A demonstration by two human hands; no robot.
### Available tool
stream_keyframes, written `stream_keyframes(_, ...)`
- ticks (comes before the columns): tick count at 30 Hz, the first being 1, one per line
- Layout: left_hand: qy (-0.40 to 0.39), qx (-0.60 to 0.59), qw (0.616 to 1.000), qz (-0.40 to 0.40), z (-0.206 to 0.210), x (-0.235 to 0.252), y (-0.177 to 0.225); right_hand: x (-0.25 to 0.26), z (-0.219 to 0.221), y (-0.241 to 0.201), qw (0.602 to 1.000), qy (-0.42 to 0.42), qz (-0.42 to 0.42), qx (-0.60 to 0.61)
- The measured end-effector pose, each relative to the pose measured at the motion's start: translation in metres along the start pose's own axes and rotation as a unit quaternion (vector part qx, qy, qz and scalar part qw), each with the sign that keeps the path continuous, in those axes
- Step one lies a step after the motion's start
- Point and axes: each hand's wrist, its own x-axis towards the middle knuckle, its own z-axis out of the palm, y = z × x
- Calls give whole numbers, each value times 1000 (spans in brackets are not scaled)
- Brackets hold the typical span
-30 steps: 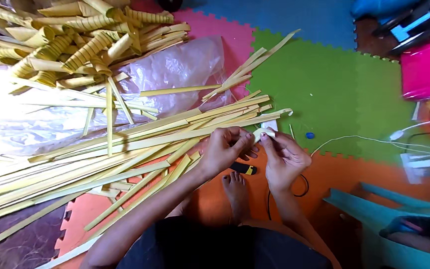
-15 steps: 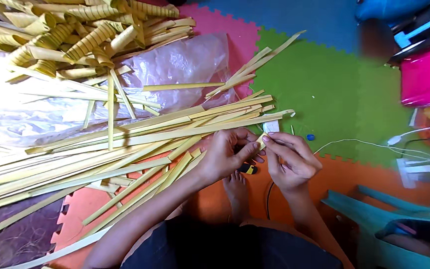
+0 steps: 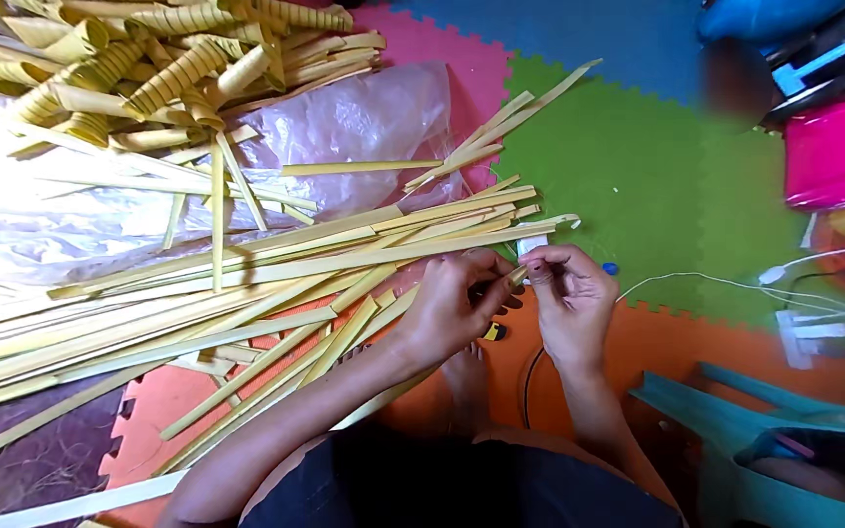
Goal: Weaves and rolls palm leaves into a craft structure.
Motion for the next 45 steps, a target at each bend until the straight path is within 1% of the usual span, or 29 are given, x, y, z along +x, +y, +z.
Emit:
stream_keyframes(2, 13, -12, 1000, -6, -2, 0, 0, -1, -5, 0, 996, -18, 39, 84)
stream_keyframes(3, 23, -15, 999, -21, -2, 0, 0, -3, -5, 0, 996, -14, 29, 88)
stream_keyframes(5, 36, -28, 997, -69, -2, 2, 2, -9, -3, 2, 999, 12, -48, 13)
stream_keyframes(7, 27, -52, 992, -107, -4, 4, 5, -15, -2, 2, 985, 28, -140, -97)
stream_keyframes(8, 19, -56, 992, -113, -5, 5, 6, -17, -1, 2, 975, 22, -176, -135)
stream_keyframes(10, 4, -70, 989, -128, -9, 4, 8, -19, -1, 5, 960, 1, -218, -176)
stream_keyframes(12, -23, -116, 983, -143, -14, 2, 11, -18, -2, 7, 956, -13, -227, -184)
stream_keyframes(14, -36, -130, 981, -139, -15, 0, 8, -13, -5, 6, 966, -22, -201, -164)
stream_keyframes(15, -37, -121, 983, -130, -14, 0, 4, -9, -8, 3, 975, -30, -164, -150)
stream_keyframes(17, -26, -71, 991, -107, -9, -1, -2, 0, -14, -4, 992, -69, -56, -94)
stream_keyframes(19, -8, -17, 995, -99, -3, -2, -1, 7, -17, -7, 992, -115, 50, -30)
stream_keyframes(20, -3, 2, 995, -95, 1, -2, -2, 9, -15, -5, 990, -115, 75, -8)
stream_keyframes(21, -1, 14, 996, -93, 4, -2, -2, 8, -12, -3, 992, -102, 78, -1)
stream_keyframes(23, 1, 11, 996, -90, 7, 0, -4, 4, -7, 0, 995, -74, 59, -35)
stream_keyframes(25, -1, -25, 995, -98, 5, -1, -9, 2, -6, 0, 993, -83, 70, -50)
stream_keyframes(28, -43, -129, 980, -143, -3, 0, -10, 7, -21, 1, 974, -177, 129, 54)
stream_keyframes(30, -78, -205, 958, -183, -8, 0, -8, 8, -28, 3, 957, -234, 129, 112)
stream_keyframes(31, -90, -226, 949, -199, -9, 0, -6, 6, -27, 4, 960, -229, 112, 116)
stream_keyframes(34, -100, -245, 939, -219, -6, 3, -3, -4, -17, 5, 984, -143, 61, 86)
stream_keyframes(36, -99, -247, 940, -213, -4, 4, -2, -7, -12, 5, 992, -94, 36, 74)
stream_keyframes(38, -94, -252, 941, -203, -4, 5, -3, -9, -8, 4, 995, -67, 23, 64)
stream_keyframes(39, -91, -248, 946, -188, -4, 4, -3, -9, -7, 4, 996, -59, 19, 57)
stream_keyframes(41, -81, -207, 967, -128, -3, 3, -4, -9, -7, 3, 998, -44, 13, 39)
stream_keyframes(42, -73, -155, 981, -89, -3, 2, -4, -8, -7, 3, 999, -38, 13, 32)
stream_keyframes(43, -60, -74, 994, -45, -3, 2, -4, -7, -7, 3, 999, -31, 19, 30)
stream_keyframes(44, -44, 25, 999, -4, -2, 2, -3, -7, -6, 5, 999, -27, 30, 35)
stream_keyframes(45, -24, 116, 992, 37, -1, 2, -2, -7, -6, 7, 998, -25, 44, 45)
